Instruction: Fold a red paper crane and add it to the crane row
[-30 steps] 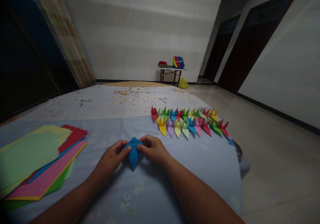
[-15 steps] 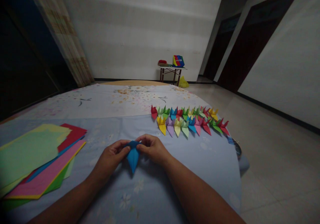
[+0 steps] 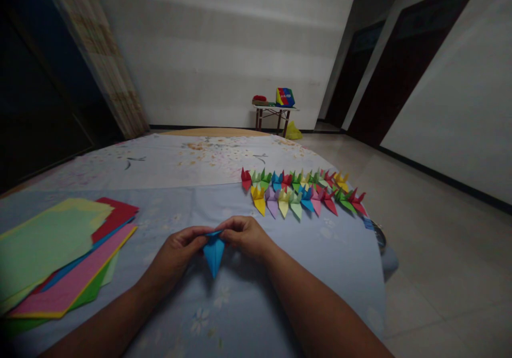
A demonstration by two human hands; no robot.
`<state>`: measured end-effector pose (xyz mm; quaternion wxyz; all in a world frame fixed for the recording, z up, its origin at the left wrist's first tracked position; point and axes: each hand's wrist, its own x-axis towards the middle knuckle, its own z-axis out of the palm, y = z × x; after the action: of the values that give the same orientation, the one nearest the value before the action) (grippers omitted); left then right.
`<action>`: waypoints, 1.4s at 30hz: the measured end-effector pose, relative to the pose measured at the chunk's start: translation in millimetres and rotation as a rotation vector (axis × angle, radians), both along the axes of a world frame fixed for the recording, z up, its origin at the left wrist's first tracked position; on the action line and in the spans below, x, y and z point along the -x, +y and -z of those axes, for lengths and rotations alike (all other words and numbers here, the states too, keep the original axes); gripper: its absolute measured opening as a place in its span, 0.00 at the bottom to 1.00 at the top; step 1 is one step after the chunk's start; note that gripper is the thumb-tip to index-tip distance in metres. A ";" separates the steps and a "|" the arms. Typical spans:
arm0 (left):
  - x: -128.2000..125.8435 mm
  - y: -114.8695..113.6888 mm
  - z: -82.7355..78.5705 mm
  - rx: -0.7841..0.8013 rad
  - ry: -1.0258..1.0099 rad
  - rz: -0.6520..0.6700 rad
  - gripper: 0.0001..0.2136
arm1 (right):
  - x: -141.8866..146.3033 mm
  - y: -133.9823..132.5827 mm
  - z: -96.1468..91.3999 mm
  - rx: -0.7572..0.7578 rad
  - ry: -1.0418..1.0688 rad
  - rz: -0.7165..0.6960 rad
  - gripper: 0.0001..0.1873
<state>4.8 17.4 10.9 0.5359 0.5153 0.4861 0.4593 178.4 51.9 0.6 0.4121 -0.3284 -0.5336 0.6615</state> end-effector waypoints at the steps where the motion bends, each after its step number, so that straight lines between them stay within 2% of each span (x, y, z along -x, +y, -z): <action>1: 1.0 0.5 0.8 0.004 -0.004 0.017 0.11 | -0.3 -0.2 -1.0 0.006 -0.005 0.003 0.13; 7: 4.4 0.5 0.9 0.013 -0.022 0.112 0.16 | -1.4 0.1 -5.1 0.015 -0.051 0.010 0.12; 16: 1.1 1.8 1.3 0.057 -0.021 0.057 0.17 | -3.7 0.7 -0.4 -0.046 -0.088 -0.026 0.12; 20: 0.8 2.4 0.8 0.042 -0.012 0.040 0.18 | -5.6 -0.2 -3.8 -0.056 -0.073 -0.036 0.16; 26: -2.0 -0.6 -5.9 0.009 -0.031 0.090 0.18 | -1.6 0.4 -1.9 -0.049 -0.192 0.015 0.17; 32: -2.4 -0.6 -5.0 0.013 0.031 0.073 0.18 | -3.8 0.5 -0.5 -0.064 -0.124 0.000 0.18; 42: -2.1 -0.4 -4.8 0.007 0.137 0.064 0.13 | 1.2 -0.4 3.5 -0.095 -0.100 0.031 0.18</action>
<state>6.9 17.0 15.7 0.5175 0.5590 0.5066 0.4039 177.2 51.4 -2.9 0.4105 -0.3494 -0.5789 0.6118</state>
